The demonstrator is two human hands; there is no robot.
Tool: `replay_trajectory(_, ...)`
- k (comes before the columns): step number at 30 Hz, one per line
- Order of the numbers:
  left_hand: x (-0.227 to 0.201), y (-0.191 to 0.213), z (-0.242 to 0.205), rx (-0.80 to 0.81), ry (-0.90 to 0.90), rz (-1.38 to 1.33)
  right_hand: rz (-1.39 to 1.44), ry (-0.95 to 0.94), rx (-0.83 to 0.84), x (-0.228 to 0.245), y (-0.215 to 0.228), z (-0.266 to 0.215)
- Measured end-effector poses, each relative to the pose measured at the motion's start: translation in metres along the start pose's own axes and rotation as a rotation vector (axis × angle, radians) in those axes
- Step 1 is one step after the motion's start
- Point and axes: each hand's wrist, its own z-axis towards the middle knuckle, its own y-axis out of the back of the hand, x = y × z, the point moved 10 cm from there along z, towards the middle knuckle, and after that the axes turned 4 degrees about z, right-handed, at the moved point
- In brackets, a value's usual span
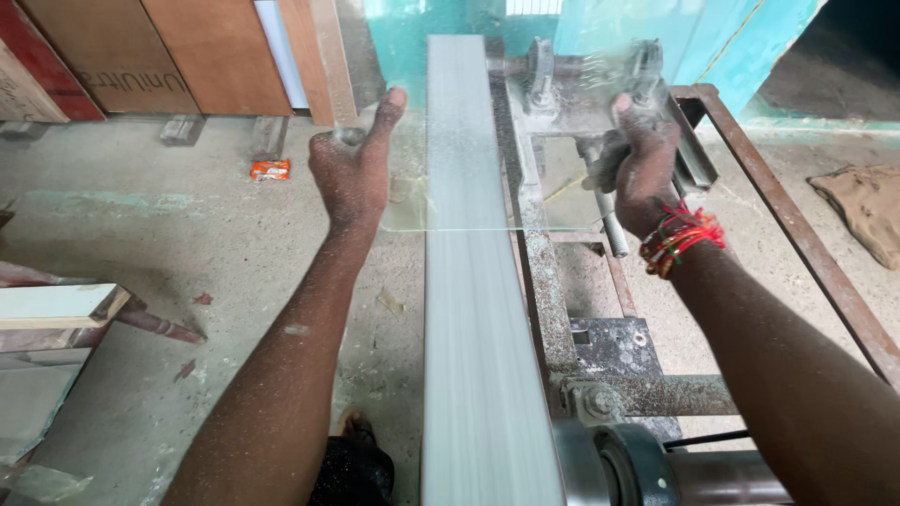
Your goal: The person sands the edges of a glass pane by holding it against a moving belt sander, turning the pane to reach different sides.
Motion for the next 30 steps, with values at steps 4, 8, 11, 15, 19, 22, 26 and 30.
replay_trajectory(4, -0.009, 0.032, 0.002, -0.039, -0.186, -0.198, 0.037, -0.053, -0.037, -0.016, -0.024, 0.001)
replay_trajectory(8, 0.025, 0.061, 0.017, -0.120, -0.018, -0.029, 0.057, -0.050, 0.012, -0.029, -0.054, 0.002)
replay_trajectory(11, 0.041, 0.074, 0.022, -0.094, 0.104, -0.060, 0.049, -0.079, -0.027, -0.039, -0.067, -0.004)
replay_trajectory(15, 0.044, 0.095, 0.026, -0.065, 0.154, -0.009, -0.019, -0.089, -0.077, -0.041, -0.086, -0.013)
replay_trajectory(19, 0.047, 0.108, 0.032, -0.083, 0.123, -0.024, 0.069, -0.090, -0.043, -0.040, -0.107, -0.018)
replay_trajectory(22, 0.053, 0.113, 0.036, -0.077, 0.129, -0.029, 0.063, -0.096, -0.044, -0.039, -0.114, -0.019)
replay_trajectory(26, 0.057, 0.116, 0.037, -0.097, 0.120, -0.014, 0.057, -0.064, -0.002, -0.034, -0.123, -0.020)
replay_trajectory(30, 0.060, 0.117, 0.037, -0.101, 0.143, -0.080, 0.025, -0.058, -0.008, -0.032, -0.127, -0.023)
